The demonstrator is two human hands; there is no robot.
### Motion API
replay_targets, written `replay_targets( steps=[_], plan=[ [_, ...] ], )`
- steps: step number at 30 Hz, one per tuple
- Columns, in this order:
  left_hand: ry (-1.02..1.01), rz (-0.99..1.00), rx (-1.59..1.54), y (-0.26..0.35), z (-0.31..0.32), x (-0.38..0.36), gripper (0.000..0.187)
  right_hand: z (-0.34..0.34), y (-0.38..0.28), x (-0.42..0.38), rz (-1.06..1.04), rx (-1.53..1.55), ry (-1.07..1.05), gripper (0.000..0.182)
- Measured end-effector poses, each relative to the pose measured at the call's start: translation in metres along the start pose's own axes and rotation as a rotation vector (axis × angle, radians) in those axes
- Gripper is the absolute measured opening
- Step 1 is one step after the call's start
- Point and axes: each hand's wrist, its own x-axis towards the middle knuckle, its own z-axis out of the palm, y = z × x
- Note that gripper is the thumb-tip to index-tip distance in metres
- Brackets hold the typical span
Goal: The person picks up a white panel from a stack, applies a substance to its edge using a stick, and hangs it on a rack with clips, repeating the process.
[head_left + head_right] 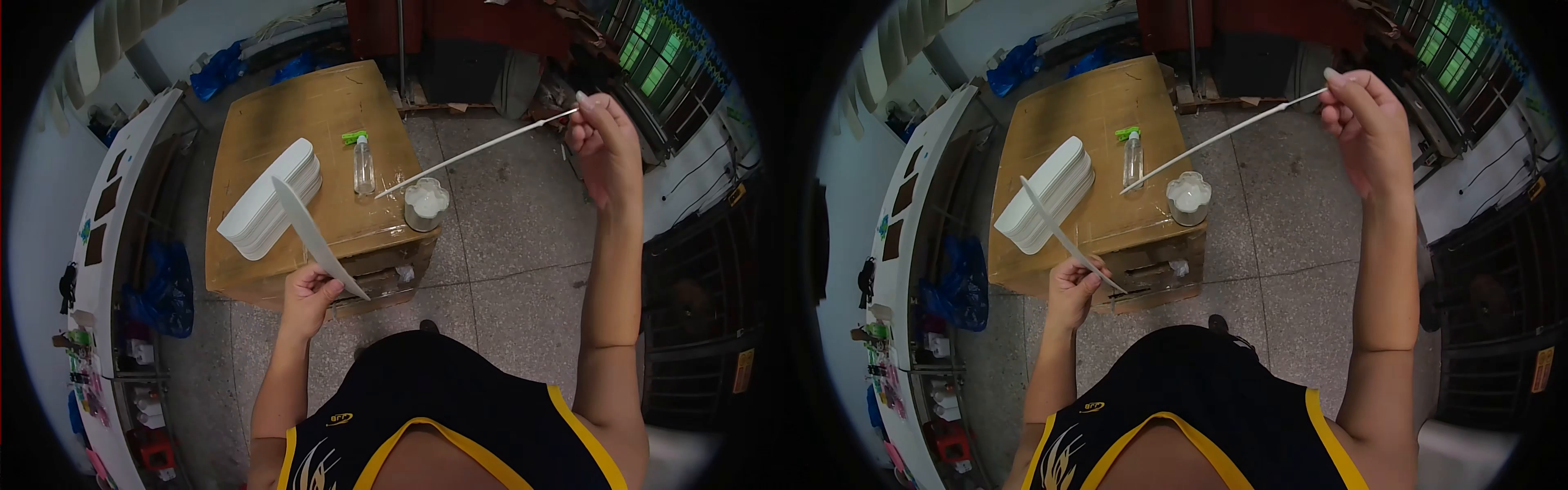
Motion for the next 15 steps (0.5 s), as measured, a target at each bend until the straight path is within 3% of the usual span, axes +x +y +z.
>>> replay_targets(
  steps=[5, 15],
  plan=[
    [-0.125, -0.07, 0.038, -0.004, 0.01, 0.003, 0.018, -0.005, 0.042, -0.015, 0.211, 0.483, 0.088, 0.009],
    [-0.228, -0.034, 0.168, -0.001, 0.021, 0.002, 0.013, -0.007, 0.075, -0.022, 0.308, 0.651, 0.068, 0.003]
  ],
)
